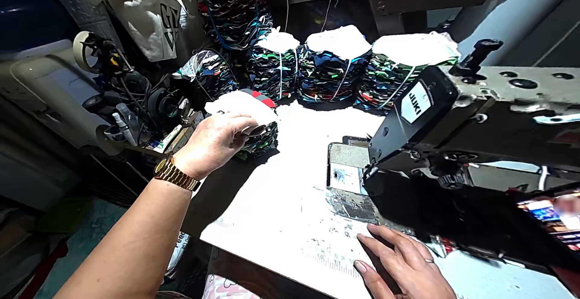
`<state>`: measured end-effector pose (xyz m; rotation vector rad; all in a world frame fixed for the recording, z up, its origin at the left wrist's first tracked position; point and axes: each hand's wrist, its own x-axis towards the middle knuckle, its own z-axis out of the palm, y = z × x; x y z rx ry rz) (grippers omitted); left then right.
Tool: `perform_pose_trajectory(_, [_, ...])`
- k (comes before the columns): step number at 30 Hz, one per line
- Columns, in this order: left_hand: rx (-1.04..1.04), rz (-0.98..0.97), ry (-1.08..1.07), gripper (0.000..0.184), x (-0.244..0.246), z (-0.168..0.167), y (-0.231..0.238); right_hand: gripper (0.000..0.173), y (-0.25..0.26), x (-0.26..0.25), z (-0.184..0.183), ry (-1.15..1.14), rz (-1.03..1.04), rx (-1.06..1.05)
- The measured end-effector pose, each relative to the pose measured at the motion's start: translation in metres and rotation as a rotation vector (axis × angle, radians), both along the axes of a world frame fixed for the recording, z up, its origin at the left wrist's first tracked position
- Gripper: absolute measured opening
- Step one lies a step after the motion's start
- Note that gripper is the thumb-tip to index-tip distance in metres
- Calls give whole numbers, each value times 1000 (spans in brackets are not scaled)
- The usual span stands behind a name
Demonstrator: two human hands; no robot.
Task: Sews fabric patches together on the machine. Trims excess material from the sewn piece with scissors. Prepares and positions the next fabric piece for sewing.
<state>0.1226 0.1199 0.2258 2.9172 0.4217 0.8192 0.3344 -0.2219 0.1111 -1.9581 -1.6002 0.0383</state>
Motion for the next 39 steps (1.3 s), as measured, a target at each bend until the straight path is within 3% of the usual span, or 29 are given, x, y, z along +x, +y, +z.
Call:
perform_pose_trajectory(7, [-28,-39,6,26,-3,2,2,39,0,0,0,3,1,1])
perform_pose_trajectory(14, [-23,-62,56,38,-6,7,6,39,0,1,-1,5,7,-1])
perform_pose_trajectory(21, [-36,-77,44,36,-7,6,9,40,0,1,1,9,8,-14])
perform_pose_trajectory(32, [119,55,-45,31,5,-4,-5,39,0,1,-1,1,5,-7])
perform_pose_trajectory(39, [38,46,-18,30,5,1,-1,39,0,0,0,5,3,-9])
